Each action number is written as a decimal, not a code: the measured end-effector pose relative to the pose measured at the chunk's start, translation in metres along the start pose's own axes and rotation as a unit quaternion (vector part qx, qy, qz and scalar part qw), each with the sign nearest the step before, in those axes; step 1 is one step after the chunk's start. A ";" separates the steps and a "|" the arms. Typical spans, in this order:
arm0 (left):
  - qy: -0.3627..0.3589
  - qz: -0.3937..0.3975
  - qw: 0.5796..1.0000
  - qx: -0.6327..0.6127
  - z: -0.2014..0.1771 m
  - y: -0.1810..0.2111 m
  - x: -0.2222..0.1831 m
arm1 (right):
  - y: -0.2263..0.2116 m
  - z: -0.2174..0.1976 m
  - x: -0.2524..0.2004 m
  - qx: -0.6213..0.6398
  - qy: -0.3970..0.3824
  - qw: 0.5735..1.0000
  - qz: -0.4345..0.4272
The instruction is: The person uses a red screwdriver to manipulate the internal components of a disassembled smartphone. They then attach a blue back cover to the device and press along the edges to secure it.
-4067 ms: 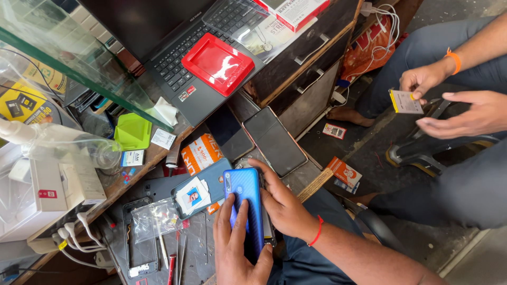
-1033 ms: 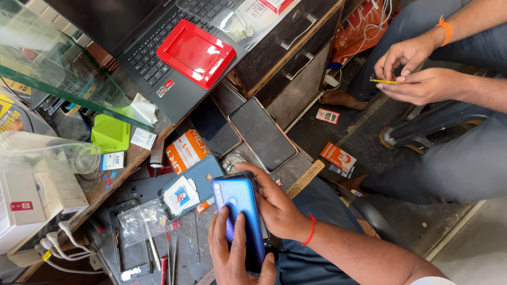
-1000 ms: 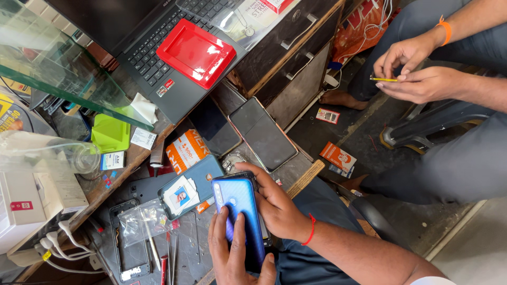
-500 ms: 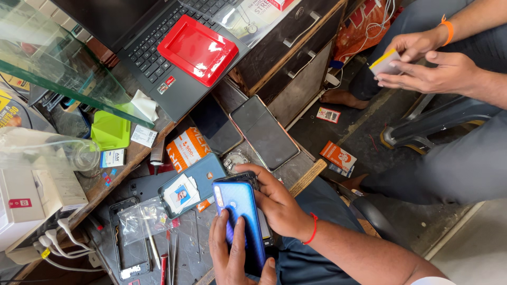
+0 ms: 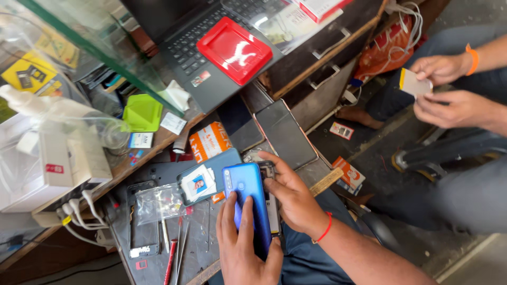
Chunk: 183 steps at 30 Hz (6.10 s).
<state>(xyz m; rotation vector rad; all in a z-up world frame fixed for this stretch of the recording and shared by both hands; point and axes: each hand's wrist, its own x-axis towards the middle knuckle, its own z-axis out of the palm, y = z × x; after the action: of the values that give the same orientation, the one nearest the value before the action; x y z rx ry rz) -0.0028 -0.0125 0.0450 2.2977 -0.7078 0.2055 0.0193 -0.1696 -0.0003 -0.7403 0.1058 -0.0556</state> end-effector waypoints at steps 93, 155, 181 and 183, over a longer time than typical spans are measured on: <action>0.224 -0.189 0.785 -0.545 -0.013 -0.125 -0.041 | 0.040 0.005 0.011 -0.212 -0.128 0.969 -0.029; 0.147 0.070 0.987 -0.016 0.005 -0.103 -0.010 | 0.070 0.010 0.041 -0.023 -0.057 0.998 0.000; 0.013 -0.036 0.997 -0.066 -0.030 -0.073 0.029 | 0.070 0.017 0.023 0.157 -0.142 0.977 0.041; 0.026 -0.031 0.995 -0.088 -0.034 -0.073 0.034 | 0.060 0.033 0.014 0.112 -0.115 0.987 0.015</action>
<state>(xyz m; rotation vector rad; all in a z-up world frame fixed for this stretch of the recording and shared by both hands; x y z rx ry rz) 0.0673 0.0390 0.0385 2.1356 -0.6018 0.1662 0.0376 -0.1050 -0.0177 -0.5158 -0.1093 0.0466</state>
